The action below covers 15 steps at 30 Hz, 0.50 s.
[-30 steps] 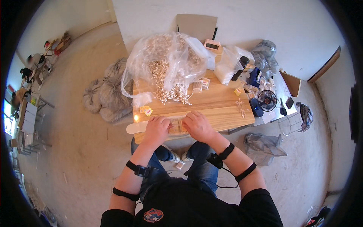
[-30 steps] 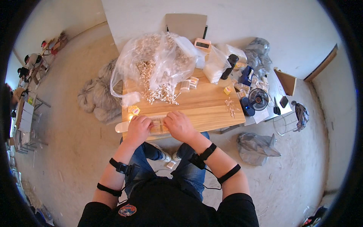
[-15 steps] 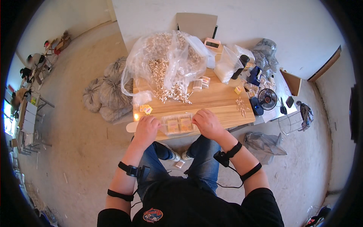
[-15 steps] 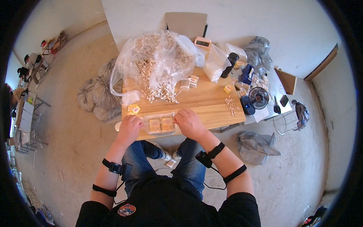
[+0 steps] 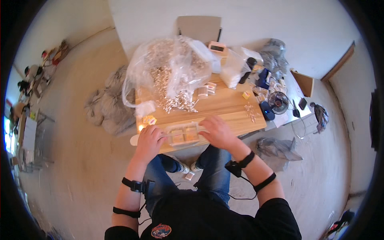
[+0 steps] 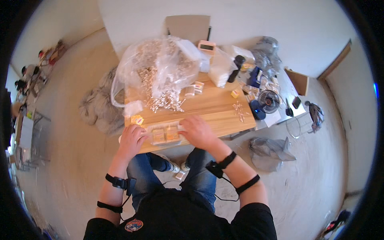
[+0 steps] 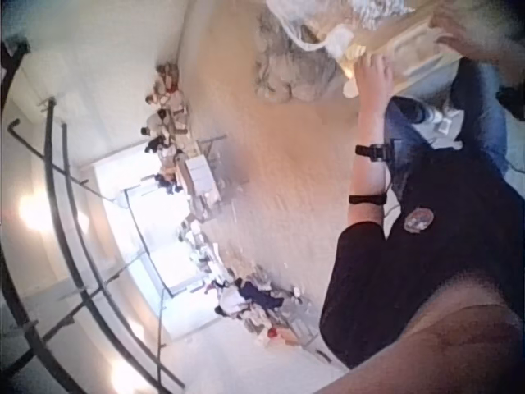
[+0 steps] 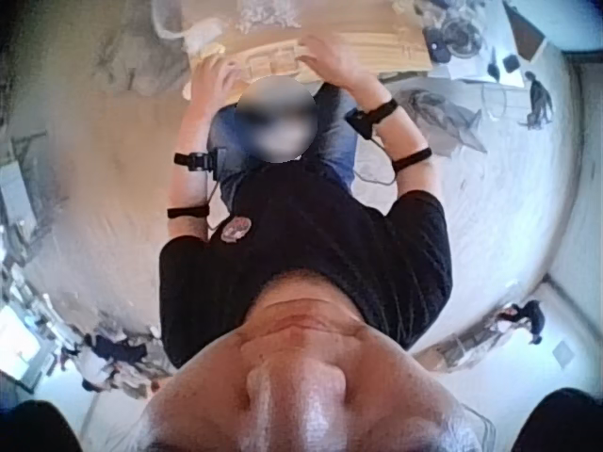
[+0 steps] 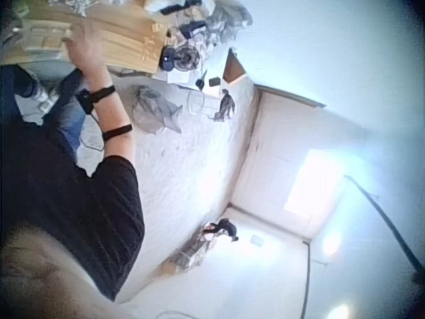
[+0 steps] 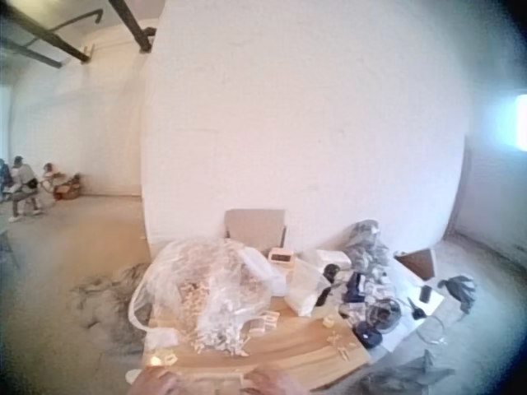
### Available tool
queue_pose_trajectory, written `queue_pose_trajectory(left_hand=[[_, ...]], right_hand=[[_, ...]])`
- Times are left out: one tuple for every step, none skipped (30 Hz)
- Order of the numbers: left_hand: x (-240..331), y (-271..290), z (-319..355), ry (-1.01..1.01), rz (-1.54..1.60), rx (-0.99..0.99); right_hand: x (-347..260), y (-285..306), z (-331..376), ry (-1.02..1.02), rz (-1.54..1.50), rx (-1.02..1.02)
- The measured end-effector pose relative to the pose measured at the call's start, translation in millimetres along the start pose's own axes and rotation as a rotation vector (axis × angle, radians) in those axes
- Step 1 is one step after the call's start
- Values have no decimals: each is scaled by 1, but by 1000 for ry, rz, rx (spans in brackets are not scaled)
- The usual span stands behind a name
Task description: Counting and packaging cotton swabs into small plastic bags.
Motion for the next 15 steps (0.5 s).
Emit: queue_pose_trajectory(left_hand=[[10, -2, -4, -23, 10, -2], [18, -15, -8, -25, 8, -74], [25, -27, -11, -32, 3, -144], [31, -35, -12, -62, -20, -150], [30, -40, -10, -86, -22, -145], [19, -46, -4, -54, -35, -152], [16, -51, -5, -30, -39, -161], [16, -53, -4, -31, -27, -160], [21, -53, -6, -52, -19, -157], [25, -48, -9, -58, -9, -118], [27, -43, -10, -61, 1, -79], [23, -41, -9, -29, -9, -103], [19, -39, -5, -39, -10, -100], [8, -40, -1, -1, -5, -109], [-1, -40, 3, 38, 2, -121]], right_hand=[[-11, -12, -4, 41, -45, -66], [-19, -26, -7, 75, -80, -134], [-28, -38, -10, 117, -83, -174], [-37, -49, -12, 163, -91, -213], [-41, -56, -15, 159, -74, -195], [-41, -62, -17, 121, -77, -164], [-38, -61, -17, 73, -72, -133], [-36, -58, -16, 66, -53, -120], [-36, -56, -15, 81, -58, -137], [-36, -54, -14, 96, -64, -154], [-33, -51, -11, 90, -50, -146], [-29, -49, -8, 77, -31, -137], [-25, -47, -5, 64, -16, -128], [-15, -52, -2, 24, -58, -166], [-7, -55, 1, -18, -101, -206]])
Point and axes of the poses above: each hand's wrist, its own z-axis away from the middle knuckle, its own y-axis out of the back of the hand, x = y × z, the point moved 8 cm from there along -z, towards the middle knuckle, and after that the axes turned 2 degrees about x, right-handed, at the moved point
